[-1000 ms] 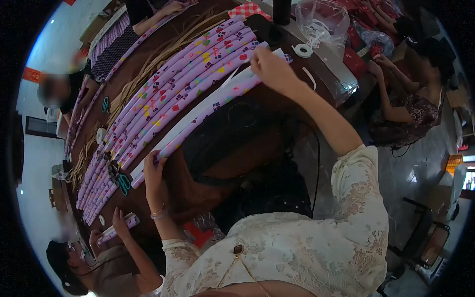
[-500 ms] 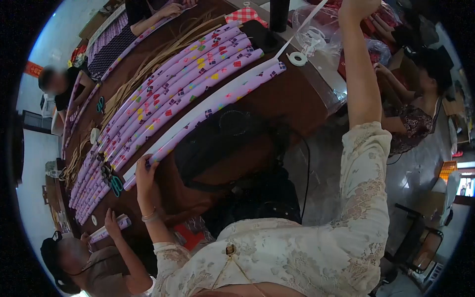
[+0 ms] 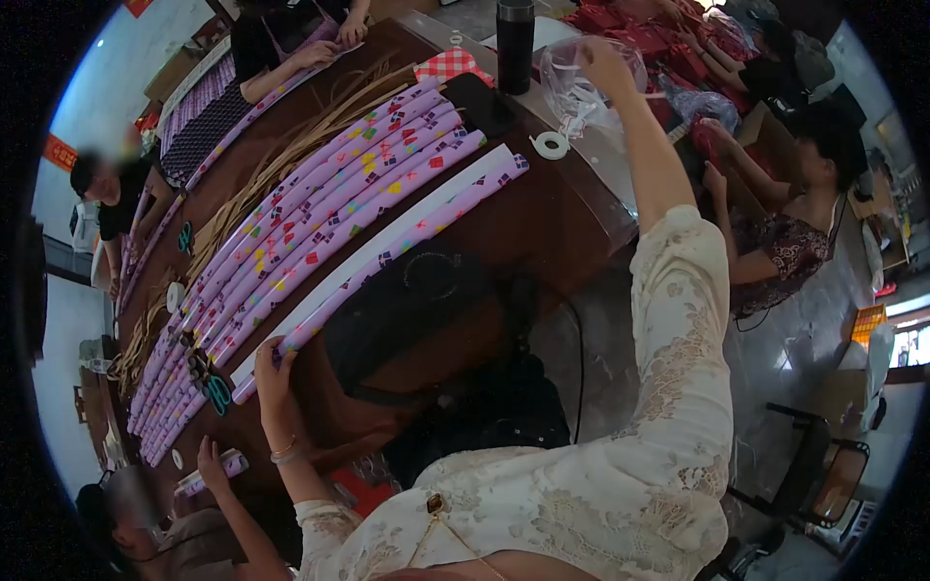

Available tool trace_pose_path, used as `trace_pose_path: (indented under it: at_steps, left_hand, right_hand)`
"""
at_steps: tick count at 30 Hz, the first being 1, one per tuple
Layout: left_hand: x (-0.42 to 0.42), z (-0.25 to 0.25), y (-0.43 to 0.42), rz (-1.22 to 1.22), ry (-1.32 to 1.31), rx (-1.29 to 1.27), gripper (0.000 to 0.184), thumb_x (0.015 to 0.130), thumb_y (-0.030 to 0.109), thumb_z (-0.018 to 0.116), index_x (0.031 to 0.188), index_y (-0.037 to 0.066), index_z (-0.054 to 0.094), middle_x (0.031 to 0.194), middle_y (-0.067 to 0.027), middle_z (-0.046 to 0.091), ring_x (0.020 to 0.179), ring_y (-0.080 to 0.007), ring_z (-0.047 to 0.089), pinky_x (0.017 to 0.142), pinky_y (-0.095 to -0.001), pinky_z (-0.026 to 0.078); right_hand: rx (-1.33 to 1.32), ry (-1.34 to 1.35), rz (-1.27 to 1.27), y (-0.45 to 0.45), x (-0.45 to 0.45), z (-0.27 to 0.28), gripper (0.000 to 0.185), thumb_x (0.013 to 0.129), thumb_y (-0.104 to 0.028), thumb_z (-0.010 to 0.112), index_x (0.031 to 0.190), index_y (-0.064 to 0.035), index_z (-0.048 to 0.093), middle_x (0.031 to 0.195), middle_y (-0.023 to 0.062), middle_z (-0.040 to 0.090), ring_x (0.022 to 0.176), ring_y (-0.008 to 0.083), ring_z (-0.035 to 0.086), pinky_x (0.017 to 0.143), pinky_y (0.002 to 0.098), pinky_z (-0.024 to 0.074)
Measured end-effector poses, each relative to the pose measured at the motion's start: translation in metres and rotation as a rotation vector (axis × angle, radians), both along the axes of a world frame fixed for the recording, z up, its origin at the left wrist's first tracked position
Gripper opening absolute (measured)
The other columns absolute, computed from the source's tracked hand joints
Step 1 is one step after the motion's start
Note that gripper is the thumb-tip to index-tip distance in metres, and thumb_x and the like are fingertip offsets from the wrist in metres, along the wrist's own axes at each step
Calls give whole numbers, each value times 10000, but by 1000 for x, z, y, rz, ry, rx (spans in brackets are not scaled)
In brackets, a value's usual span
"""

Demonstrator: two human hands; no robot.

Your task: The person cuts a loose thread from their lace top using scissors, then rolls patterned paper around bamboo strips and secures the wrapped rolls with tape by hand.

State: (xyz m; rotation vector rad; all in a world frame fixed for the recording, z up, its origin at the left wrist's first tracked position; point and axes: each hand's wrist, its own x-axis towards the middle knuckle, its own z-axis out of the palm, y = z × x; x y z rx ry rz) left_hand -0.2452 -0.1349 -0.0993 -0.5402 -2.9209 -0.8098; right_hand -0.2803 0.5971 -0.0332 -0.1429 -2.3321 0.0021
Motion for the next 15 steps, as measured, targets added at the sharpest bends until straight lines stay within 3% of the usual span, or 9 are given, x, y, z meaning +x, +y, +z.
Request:
trace_pose_path:
  at_steps: [3,6,9,10,12,15]
  left_hand:
    - [-1,-2,-1,-46,93,1,320,742,134,667,1022,18,562,977,-160,585,907,-333,544,793,-383,423]
    - [0,-1,0,-39,103,3,314,742,130,666,1016,17,562,976,-162,584,902,-335,545,788,-384,424]
    - [-2,0,1,-54,80,21,313,742,131,666,1014,18,562,982,-164,584,905,-334,546,788,-386,425]
    - [-2,-1,0,-69,117,12,309,744,138,665,1011,20,564,972,-160,588,903,-334,548,791,-385,426]
    - [-2,-3,-1,-54,145,-28,302,751,155,661,1007,25,568,955,-152,597,897,-332,555,791,-384,431]
    - [-7,-15,-7,-48,125,18,300,747,160,665,997,23,569,944,-152,602,876,-333,564,766,-389,442]
  right_hand:
    - [251,-943,-61,0,20,-34,185,753,-169,531,863,-101,663,918,77,644,951,249,573,1002,415,303]
    - [359,-938,-70,-8,22,-46,152,738,-134,511,776,-88,651,867,98,629,938,239,581,1062,394,239]
    - [491,-843,-47,-1,17,-49,157,750,-100,487,786,-74,638,831,120,617,922,253,583,1033,424,273]
    - [282,-801,-80,-3,19,-43,159,756,-68,461,792,-55,615,844,145,600,900,290,568,996,446,302]
    - [202,-365,11,0,19,-49,134,760,-61,451,766,-39,583,813,119,580,864,296,567,977,447,325]
    - [90,-38,188,-33,17,-36,94,793,-48,454,777,-33,545,808,119,553,840,316,555,848,413,419]
